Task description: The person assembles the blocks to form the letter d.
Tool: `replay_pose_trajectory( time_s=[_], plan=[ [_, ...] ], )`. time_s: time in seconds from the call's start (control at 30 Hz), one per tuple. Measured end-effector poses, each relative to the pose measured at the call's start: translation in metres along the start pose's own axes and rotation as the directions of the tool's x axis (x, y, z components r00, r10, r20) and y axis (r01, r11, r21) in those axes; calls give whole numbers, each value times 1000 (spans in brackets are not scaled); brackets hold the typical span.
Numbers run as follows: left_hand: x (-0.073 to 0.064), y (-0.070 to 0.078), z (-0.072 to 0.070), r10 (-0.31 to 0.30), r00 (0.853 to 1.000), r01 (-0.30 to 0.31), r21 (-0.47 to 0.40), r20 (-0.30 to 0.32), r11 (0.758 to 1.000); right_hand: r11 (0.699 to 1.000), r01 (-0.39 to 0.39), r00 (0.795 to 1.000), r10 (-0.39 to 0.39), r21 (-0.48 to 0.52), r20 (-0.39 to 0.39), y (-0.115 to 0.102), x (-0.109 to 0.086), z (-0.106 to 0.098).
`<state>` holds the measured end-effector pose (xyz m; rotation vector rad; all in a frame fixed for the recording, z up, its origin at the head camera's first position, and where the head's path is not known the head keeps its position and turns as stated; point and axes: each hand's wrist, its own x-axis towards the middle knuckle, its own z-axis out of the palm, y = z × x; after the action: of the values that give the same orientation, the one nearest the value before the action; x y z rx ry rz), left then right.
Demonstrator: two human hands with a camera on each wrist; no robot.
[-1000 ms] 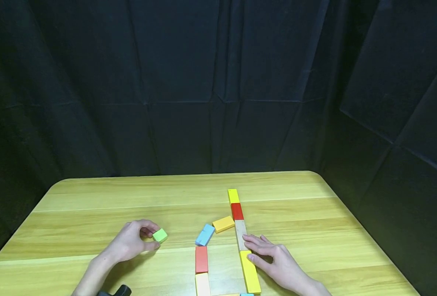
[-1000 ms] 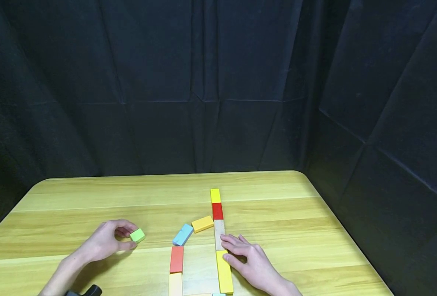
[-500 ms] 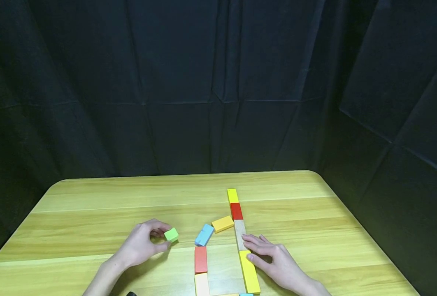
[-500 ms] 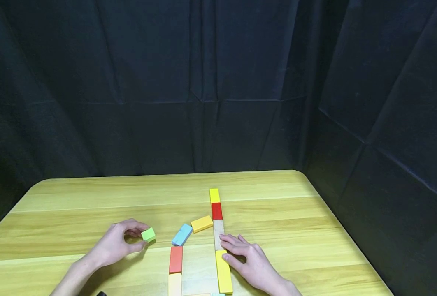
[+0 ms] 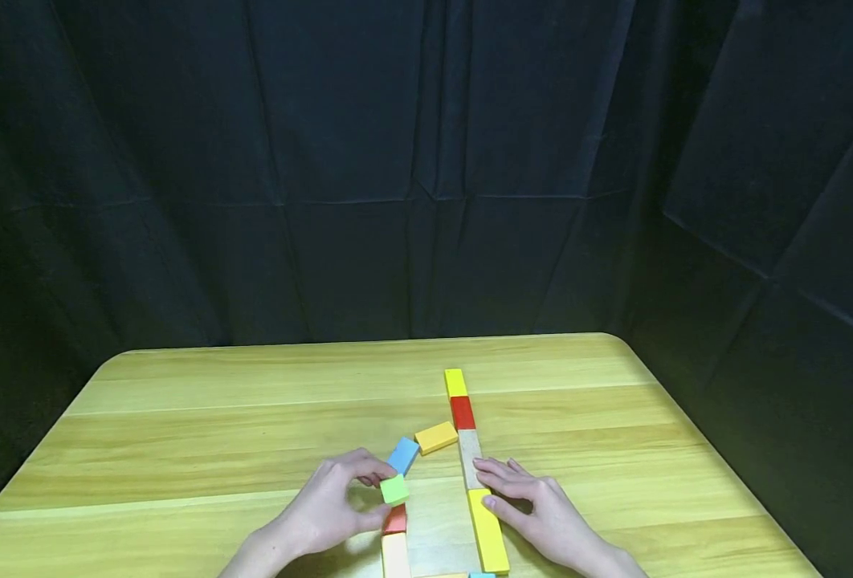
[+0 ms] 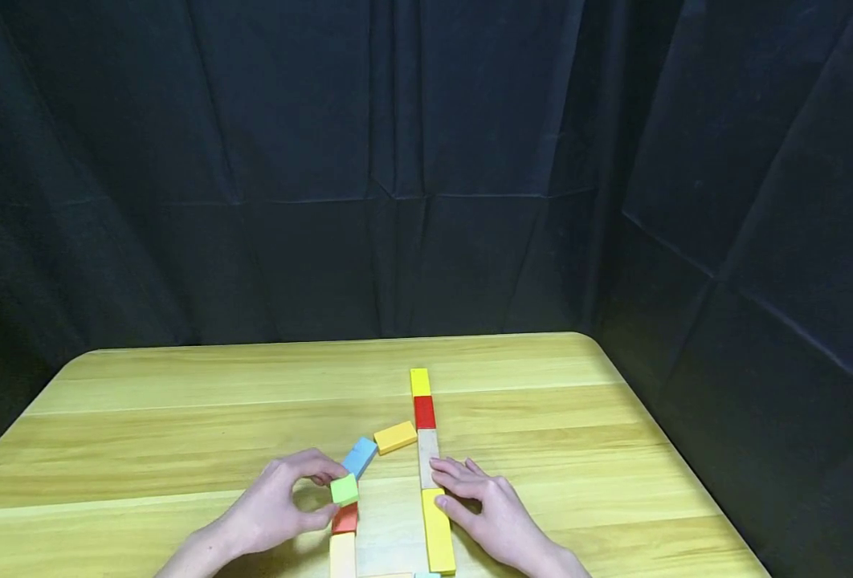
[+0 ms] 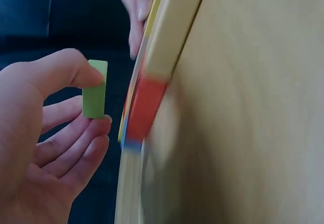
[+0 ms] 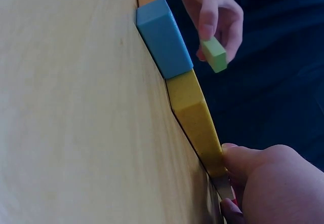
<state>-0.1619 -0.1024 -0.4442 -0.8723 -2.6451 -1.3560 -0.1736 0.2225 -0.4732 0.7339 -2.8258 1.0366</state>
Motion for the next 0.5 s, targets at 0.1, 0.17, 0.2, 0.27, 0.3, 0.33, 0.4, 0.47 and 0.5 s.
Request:
replay_pose_trajectory(
  time_s=[0.1, 0.17, 0.2, 0.27, 0.3, 0.33, 0.4, 0.47, 0.5],
  plan=[
    [2, 14, 13, 55, 998, -54, -21, 22, 998, 1000, 9, 1000, -9, -5, -5, 1, 0, -1],
    [3, 23, 21, 89, 995, -88, -21, 46, 996, 1000, 11, 1000, -11, -7, -8, 1, 0, -1],
    [3, 27, 25, 106, 992, -105, -19, 62, 994, 1000, 14, 1000, -14, -7, -11, 1, 0, -1],
    [4, 35, 32, 134, 986, -133, -23, 102, 991, 1000, 28, 1000, -28, -7, -14, 0, 0, -2],
    [5, 39, 36, 150, 981, -148, -25, 121, 989, 999, 36, 999, -36, -8, -17, 1, 0, -2],
    [5, 42, 40, 173, 976, -170, -32, 136, 985, 999, 43, 999, -43, -11, -20, 1, 0, -2],
    [7, 47, 47, 219, 963, -216, -33, 156, 976, 998, 56, 998, -56, -13, -25, 1, 0, -2],
    [9, 50, 56, 274, 948, -274, -21, 161, 961, 998, 54, 998, -55, -15, -25, 1, 0, -2],
    [9, 51, 60, 302, 940, -305, -8, 158, 952, 999, 52, 998, -52, -14, -25, 2, 0, -2]
  ],
)
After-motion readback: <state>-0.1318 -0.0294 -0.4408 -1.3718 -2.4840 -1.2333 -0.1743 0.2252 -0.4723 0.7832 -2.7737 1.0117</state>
